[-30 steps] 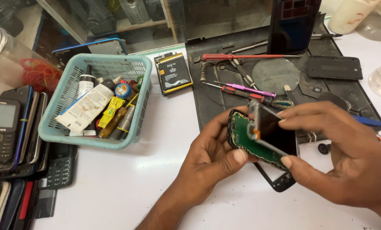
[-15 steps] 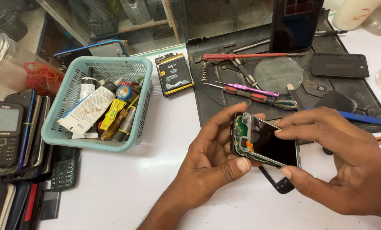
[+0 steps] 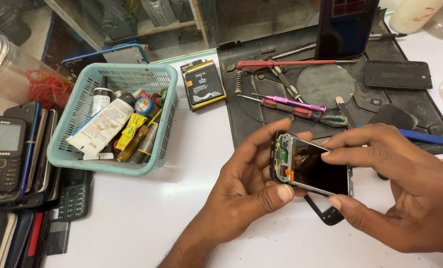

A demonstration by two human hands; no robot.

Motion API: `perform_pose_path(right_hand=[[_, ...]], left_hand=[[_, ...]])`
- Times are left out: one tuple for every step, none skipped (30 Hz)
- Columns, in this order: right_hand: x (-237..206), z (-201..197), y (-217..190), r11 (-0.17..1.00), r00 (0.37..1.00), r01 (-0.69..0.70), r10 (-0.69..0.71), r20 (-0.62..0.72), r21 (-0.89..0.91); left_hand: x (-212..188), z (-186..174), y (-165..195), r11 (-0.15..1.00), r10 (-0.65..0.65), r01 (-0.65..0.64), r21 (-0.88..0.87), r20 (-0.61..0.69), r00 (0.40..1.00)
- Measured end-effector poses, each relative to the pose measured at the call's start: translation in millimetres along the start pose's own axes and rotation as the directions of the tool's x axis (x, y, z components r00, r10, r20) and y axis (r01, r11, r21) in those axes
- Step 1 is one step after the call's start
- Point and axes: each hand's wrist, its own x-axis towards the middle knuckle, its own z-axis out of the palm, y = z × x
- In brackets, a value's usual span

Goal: The person disassembles a mobile phone using tweezers and a plastic pry tool, removes the front bezel and screen assembly, cleans the edges with a brush, and reassembles the phone by aligning and snapping the bezel back into place.

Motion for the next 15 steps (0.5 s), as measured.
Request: perform_pose_path(right_hand=[[-0.1,-0.5,0.5,1.0,1.0,-0.001,0.001,0.006,-0.012],[-0.2,-0.8,0.9,1.0,1.0,-0.002,0.003,0.012,-0.024],[-0.4,-0.9,1.6,1.0,1.0,-0.002,0.002,0.012,-0.017],[-0.4,-0.7,2.1,1.0,1.0,0.0,0.001,0.012,-0.011],[-0.6,-0.8,2.6,1.0,1.0,0.001,-0.001,0.013,-0.004],[-0.7,-0.8,3.0,1.0,1.0,0.002,-0.002,0.014,-0.01],[-0.6,-1.0,3.4,1.0,1.0,0.004,-0.004,0.014,-0.015],[-0.7,-0.7,3.5,1.0,1.0,0.006,-0.006,0.015,-0.02],[-0.8,-0.7,3.5,1.0,1.0,0.005,-0.005,0.016,-0.03],[-0.9,-0.7,3.3,0.999,1.0,0.005,-0.004,0.017,-0.04],[-0.8,-0.8,3.3,0.999,1.0,0.004,-0.003,0.019,-0.05],[-0.7,-0.3,3.0,0.999,1.0,0.006,-0.005,0.016,-0.048],[-0.6,0.2,2.8,0.999,1.0,0.007,-0.007,0.014,-0.046],[-0.4,0.7,2.5,0.999,1.0,0.009,-0.009,0.011,-0.044],[-0.3,1.4,2.4,0.999,1.0,0.018,-0.017,0.008,-0.03]], left_hand=[[0.1,0.0,-0.1,1.0,-0.001,0.001,-0.003,0.003,1.0],[0.5,0.1,-0.5,1.0,-0.003,0.003,-0.005,0.006,1.0],[0.7,0.2,-0.9,1.0,-0.005,0.005,-0.008,0.009,1.0],[0.5,0.0,-0.6,1.0,-0.007,0.007,-0.006,0.007,1.0],[0.6,-0.3,-0.5,1.0,-0.008,0.009,-0.004,0.006,1.0],[1.0,-0.4,-0.6,1.0,-0.01,0.01,-0.002,0.004,1.0],[1.5,-0.4,-0.9,1.0,-0.01,0.01,-0.005,0.002,1.0],[1.3,-0.6,-1.0,1.0,-0.01,0.01,-0.008,0.001,1.0],[1.3,-0.8,-1.0,1.0,-0.01,0.01,-0.011,-0.001,1.0],[1.3,-1.1,-1.0,1.0,-0.013,0.013,-0.01,-0.001,1.0],[1.3,-1.6,-0.9,1.0,-0.017,0.017,-0.009,-0.002,1.0],[0.8,-2.2,-0.8,1.0,-0.019,0.019,-0.008,-0.003,1.0],[0.6,-2.6,-1.0,1.0,-0.02,0.02,-0.006,-0.004,1.0],[0.8,-2.9,-1.5,1.0,-0.02,0.02,-0.005,-0.006,1.0],[1.1,-3.2,-2.2,1.0,-0.02,0.02,-0.004,-0.008,1.0]])
